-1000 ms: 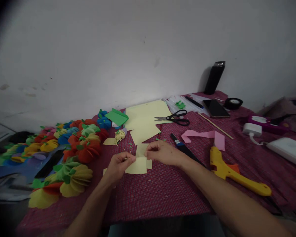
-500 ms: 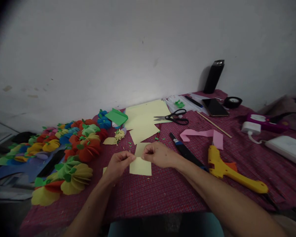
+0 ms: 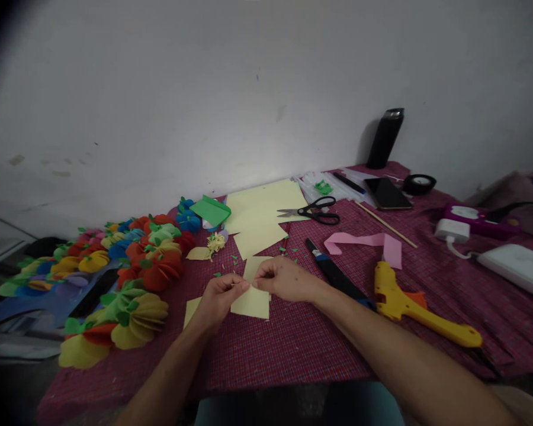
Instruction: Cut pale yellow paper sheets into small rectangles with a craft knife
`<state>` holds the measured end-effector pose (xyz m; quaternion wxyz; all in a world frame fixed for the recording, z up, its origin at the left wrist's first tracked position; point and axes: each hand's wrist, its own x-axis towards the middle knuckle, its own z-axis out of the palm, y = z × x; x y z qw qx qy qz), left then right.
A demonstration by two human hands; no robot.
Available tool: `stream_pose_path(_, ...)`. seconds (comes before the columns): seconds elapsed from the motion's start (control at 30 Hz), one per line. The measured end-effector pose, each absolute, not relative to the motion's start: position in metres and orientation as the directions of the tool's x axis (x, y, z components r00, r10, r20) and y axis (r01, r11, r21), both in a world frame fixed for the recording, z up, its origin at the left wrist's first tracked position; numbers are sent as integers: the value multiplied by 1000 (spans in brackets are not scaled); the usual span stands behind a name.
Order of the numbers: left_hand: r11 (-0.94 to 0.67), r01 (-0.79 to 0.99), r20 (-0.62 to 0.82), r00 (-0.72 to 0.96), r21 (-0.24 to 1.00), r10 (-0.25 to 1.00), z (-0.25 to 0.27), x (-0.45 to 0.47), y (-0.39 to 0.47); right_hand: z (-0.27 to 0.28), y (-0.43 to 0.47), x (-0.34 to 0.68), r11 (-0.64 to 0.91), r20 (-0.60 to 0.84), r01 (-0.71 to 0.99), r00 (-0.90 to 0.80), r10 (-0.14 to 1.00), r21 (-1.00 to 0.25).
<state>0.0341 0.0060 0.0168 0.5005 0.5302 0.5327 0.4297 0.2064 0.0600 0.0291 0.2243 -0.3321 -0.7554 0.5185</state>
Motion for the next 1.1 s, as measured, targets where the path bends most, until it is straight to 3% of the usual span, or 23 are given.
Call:
stream_pose_path(0.2, 41, 123, -39, -14, 992, 999, 20, 17, 8, 44, 68, 223, 144, -77, 265, -677, 731, -953)
stream_pose_path(0.4, -8, 208, -13, 99, 978, 995, 19, 25, 6, 36, 60, 211, 273, 36, 246, -679, 734, -930)
stream_pose_path(0.63, -2, 207, -30, 150, 978, 988, 21, 32, 6, 25, 56, 201, 319, 47, 265, -699, 714, -910)
stream_pose_path(0.9, 40, 157, -47, 36, 987, 998, 23, 21, 8, 39, 69, 223, 239, -48, 307, -698, 714, -921)
stream_pose_path(1.1, 18, 177, -31, 71, 984, 997, 20, 25, 8, 37, 63, 213, 297, 36, 273, -678, 734, -915)
